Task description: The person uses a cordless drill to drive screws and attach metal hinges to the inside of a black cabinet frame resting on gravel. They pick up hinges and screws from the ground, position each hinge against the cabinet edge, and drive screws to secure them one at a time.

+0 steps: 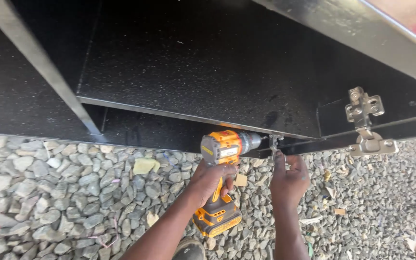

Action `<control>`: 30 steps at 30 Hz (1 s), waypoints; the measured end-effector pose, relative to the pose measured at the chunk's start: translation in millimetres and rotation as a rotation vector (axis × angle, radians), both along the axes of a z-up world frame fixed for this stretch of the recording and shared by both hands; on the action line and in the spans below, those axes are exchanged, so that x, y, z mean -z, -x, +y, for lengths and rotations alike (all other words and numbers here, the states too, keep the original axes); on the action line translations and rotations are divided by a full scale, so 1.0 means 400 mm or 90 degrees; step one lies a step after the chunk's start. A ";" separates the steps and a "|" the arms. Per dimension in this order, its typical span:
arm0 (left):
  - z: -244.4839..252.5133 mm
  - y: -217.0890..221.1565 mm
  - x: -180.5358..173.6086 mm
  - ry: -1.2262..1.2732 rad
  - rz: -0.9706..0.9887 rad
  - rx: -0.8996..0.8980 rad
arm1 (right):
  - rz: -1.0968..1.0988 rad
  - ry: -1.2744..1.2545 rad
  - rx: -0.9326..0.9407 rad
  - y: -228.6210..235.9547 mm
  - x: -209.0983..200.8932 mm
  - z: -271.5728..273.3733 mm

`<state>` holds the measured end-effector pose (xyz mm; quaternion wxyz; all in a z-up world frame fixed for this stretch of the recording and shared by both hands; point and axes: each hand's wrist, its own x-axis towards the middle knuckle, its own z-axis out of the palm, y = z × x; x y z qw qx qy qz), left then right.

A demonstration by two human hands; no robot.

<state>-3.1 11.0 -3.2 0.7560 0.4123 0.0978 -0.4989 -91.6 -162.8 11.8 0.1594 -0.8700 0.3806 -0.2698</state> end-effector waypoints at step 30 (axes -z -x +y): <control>0.529 -0.018 0.001 -0.075 0.039 -0.390 | 0.163 0.098 -0.368 -0.478 0.287 0.449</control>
